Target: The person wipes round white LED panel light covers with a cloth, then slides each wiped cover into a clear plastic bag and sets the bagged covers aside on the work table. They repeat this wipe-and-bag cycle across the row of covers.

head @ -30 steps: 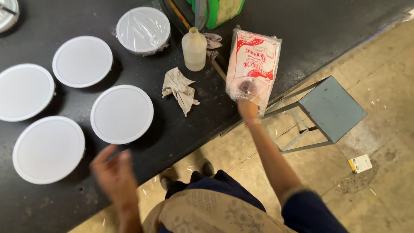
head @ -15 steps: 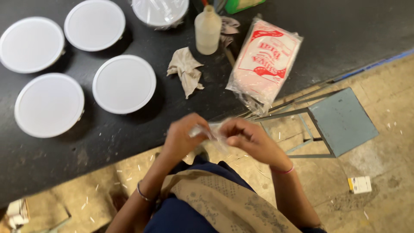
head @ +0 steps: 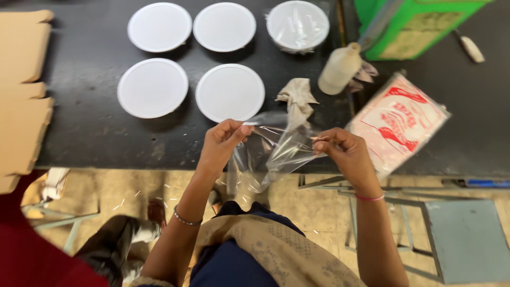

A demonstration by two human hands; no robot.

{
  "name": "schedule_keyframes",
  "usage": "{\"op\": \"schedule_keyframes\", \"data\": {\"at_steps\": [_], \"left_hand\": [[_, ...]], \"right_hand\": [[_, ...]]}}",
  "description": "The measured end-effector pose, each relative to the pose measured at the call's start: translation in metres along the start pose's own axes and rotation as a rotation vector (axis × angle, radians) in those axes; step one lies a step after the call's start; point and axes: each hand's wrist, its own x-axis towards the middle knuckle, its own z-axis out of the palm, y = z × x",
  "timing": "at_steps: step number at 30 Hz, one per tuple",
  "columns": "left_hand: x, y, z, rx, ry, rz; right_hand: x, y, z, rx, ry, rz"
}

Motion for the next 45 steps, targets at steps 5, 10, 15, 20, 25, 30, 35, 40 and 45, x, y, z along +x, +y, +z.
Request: {"op": "schedule_keyframes", "data": {"at_steps": [5, 10, 15, 20, 25, 30, 35, 40, 45], "left_hand": [[0.003, 0.012, -0.023, -0.1, 0.082, 0.059], [-0.003, 0.021, -0.06, -0.253, 0.223, 0.229], [-0.026, 0.035, -0.072, 0.387, 0.361, 0.16], [-0.028, 0.056, -0.019, 0.765, 0.312, 0.69], [-0.026, 0.073, 0.004, 0.57, 0.221, 0.481], [-0.031, 0.074, -0.011, 0.381, 0.326, 0.382], [-0.034, 0.059, -0.009, 0.293, 0.319, 0.349], [-0.033, 0.053, -0.013, 0.329, 0.316, 0.328], [-0.025, 0.048, -0.035, 0.035, 0.093, 0.175]], "right_hand": [[0.007, 0.003, 0.008, -0.449, -0.213, 0.06], [0.008, 0.018, 0.027, -0.551, -0.206, -0.075], [0.028, -0.009, 0.025, -0.129, 0.151, -0.074], [0.05, -0.047, 0.084, -0.583, -0.158, -0.478], [0.047, -0.073, 0.125, -0.705, -0.188, -0.588], [0.036, -0.066, 0.116, -0.457, 0.019, -0.418], [0.029, -0.041, 0.127, -0.441, 0.145, -0.392], [0.033, -0.029, 0.13, -0.333, 0.106, -0.329], [0.042, -0.012, 0.118, -0.008, -0.031, -0.173]]}}
